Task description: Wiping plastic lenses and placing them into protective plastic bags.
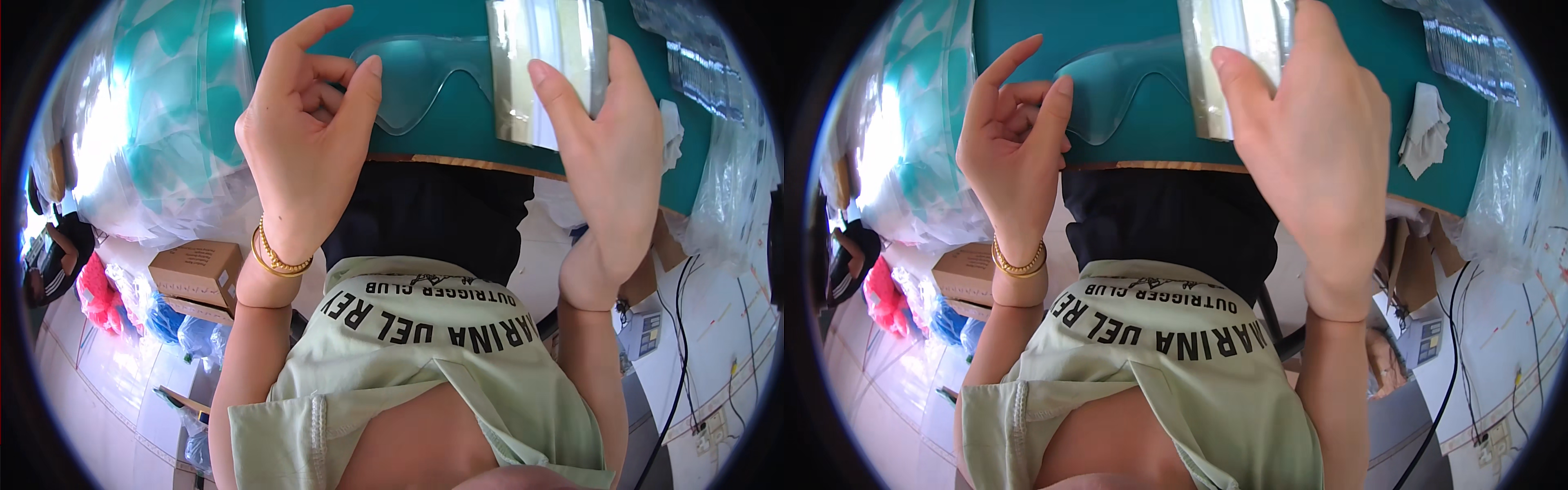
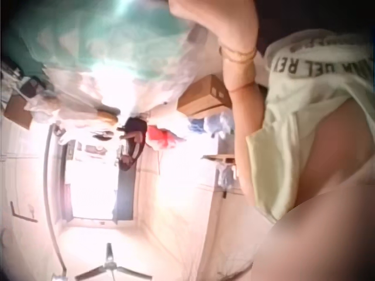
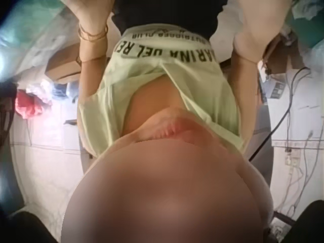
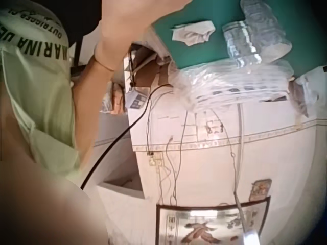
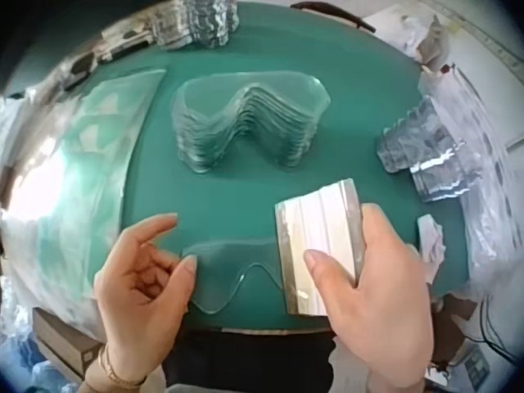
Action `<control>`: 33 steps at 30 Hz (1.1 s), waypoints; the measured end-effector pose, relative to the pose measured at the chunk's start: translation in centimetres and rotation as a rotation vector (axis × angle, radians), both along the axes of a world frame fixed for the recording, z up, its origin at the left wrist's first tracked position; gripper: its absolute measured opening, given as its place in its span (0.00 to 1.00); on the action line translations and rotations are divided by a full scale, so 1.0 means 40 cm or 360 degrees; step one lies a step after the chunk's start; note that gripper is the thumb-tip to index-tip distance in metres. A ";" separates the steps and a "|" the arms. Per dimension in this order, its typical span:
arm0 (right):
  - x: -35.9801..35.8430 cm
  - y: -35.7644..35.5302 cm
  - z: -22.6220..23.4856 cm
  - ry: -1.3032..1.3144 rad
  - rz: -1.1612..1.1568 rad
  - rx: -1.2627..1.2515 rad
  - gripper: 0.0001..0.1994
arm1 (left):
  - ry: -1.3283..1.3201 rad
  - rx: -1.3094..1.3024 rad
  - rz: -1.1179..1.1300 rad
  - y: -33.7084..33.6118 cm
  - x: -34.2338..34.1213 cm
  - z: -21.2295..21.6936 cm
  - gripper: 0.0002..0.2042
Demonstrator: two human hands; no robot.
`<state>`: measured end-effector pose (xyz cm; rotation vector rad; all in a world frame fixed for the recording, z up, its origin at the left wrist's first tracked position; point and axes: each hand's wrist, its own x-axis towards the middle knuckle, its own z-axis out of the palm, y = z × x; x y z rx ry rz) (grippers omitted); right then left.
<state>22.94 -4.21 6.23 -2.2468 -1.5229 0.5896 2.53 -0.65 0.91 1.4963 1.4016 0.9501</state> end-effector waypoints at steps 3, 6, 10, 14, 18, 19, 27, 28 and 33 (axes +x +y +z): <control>0.026 -0.019 0.008 -0.0217 -0.0011 -0.0044 0.19 | -0.0004 0.0035 0.0012 0.003 -0.001 -0.002 0.18; 0.074 -0.040 -0.008 -0.0261 -0.0052 0.0090 0.16 | -0.0007 0.0014 0.0023 0.000 -0.006 -0.005 0.18; 0.103 -0.049 0.000 0.0333 -0.0218 0.0298 0.18 | -0.0010 0.0035 -0.0004 0.005 -0.006 -0.004 0.19; 0.057 -0.020 -0.015 0.0561 -0.0076 0.0252 0.18 | 0.0027 -0.0049 -0.0017 0.002 -0.005 0.008 0.18; 0.013 0.030 -0.051 0.0622 0.0127 0.0223 0.17 | -0.0058 -0.0098 -0.0025 0.002 -0.011 0.009 0.18; -0.001 0.041 -0.035 0.0642 0.0142 0.0222 0.16 | -0.0095 -0.0079 -0.0036 0.002 -0.011 0.008 0.18; -0.035 0.075 -0.001 0.0475 0.0129 -0.0037 0.16 | -0.0249 -0.0082 -0.0059 0.004 -0.012 0.026 0.21; -0.035 0.075 -0.004 0.0473 0.0130 -0.0033 0.16 | -0.0315 -0.0061 -0.0064 0.002 -0.014 0.023 0.22; -0.055 0.082 0.025 0.0401 0.0085 -0.0069 0.17 | -0.0372 -0.0029 -0.0068 0.001 -0.020 0.023 0.22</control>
